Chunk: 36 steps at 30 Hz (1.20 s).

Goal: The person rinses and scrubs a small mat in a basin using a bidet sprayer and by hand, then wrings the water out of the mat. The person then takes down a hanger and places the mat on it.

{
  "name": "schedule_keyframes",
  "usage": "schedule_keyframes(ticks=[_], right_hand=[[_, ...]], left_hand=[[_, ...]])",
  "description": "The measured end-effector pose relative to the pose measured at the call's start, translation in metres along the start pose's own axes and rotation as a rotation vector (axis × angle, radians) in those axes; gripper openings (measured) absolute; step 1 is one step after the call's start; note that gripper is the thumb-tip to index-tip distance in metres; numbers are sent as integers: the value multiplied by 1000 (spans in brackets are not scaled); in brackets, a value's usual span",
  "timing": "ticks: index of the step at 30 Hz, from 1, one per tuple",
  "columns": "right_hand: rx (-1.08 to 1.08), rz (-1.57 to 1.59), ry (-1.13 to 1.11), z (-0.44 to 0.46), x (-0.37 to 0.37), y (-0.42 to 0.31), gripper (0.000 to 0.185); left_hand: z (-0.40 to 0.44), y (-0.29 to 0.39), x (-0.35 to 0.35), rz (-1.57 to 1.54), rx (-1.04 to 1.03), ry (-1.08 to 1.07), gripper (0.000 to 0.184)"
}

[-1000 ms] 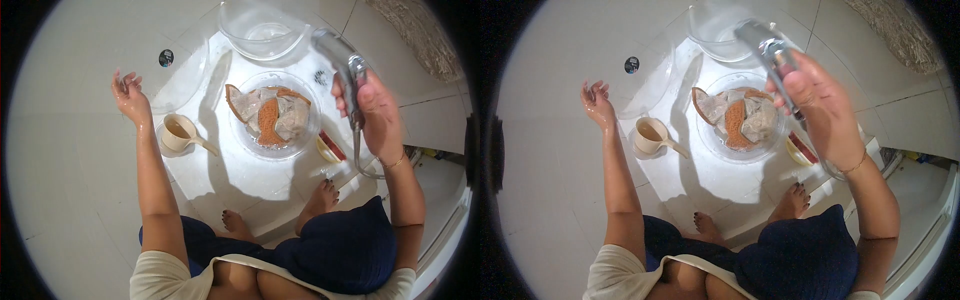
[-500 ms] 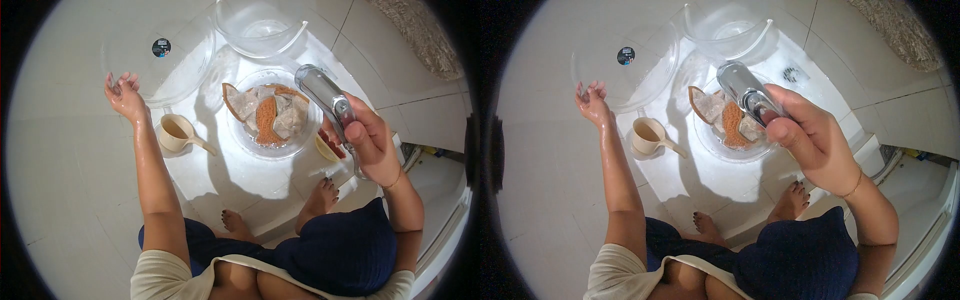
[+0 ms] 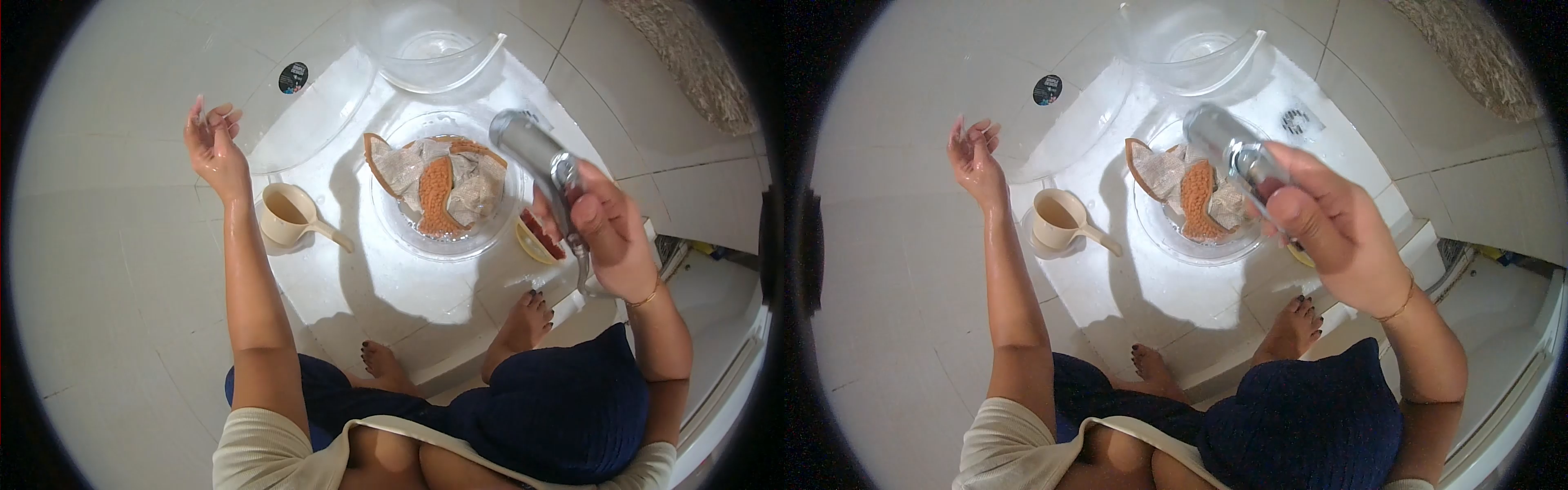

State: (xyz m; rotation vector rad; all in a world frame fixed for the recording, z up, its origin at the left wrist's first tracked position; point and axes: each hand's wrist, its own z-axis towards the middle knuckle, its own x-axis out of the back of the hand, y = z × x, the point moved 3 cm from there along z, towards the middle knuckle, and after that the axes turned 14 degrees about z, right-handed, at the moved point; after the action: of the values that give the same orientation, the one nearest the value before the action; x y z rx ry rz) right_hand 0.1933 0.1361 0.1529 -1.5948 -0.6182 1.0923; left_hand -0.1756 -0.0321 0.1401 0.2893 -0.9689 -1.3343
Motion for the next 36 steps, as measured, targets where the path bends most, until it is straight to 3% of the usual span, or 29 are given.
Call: schedule_keyframes(ticks=[2, 8, 11, 13, 17, 19, 24, 26, 28, 30, 33, 36], right_hand=[[-83, -8, -40, -2, -5, 3, 58], [-25, -43, -193, -7, -14, 3, 54], [-36, -220, -255, -3, -18, 3, 51], [10, -264, -231, -3, -18, 7, 50], [13, -394, -198, -6, -16, 2, 47], [33, -395, -216, -8, -16, 0, 47], [76, -445, -193, -16, -10, 1, 48], [-42, -367, -35, -18, -4, -1, 49], [-16, -397, 45, -21, 5, 2, 50], [11, -423, 121, -24, 14, 4, 50], [-73, -313, 287, -27, 26, 10, 49], [-63, -242, 372, -28, 44, 18, 48]], left_hand=[[1, -1, 1, 6, 0, 23, 33], [-6, -35, -9, -60, 54, 120, 33], [-22, -71, -15, -181, 394, 205, 38], [-43, -112, -19, -287, 630, 308, 32], [-99, -202, -34, -655, 1173, 315, 21], [-123, -218, -50, -694, 1434, 202, 28], [-146, -174, -106, -769, 1546, 231, 31], [-146, -164, -117, -816, 1587, 187, 30], [-143, -157, -131, -1094, 1471, -165, 28], [-135, -148, -147, -1177, 1445, -119, 30], [-116, -114, -168, -890, 1463, -66, 29], [-100, -92, -191, -819, 1401, -56, 24]])
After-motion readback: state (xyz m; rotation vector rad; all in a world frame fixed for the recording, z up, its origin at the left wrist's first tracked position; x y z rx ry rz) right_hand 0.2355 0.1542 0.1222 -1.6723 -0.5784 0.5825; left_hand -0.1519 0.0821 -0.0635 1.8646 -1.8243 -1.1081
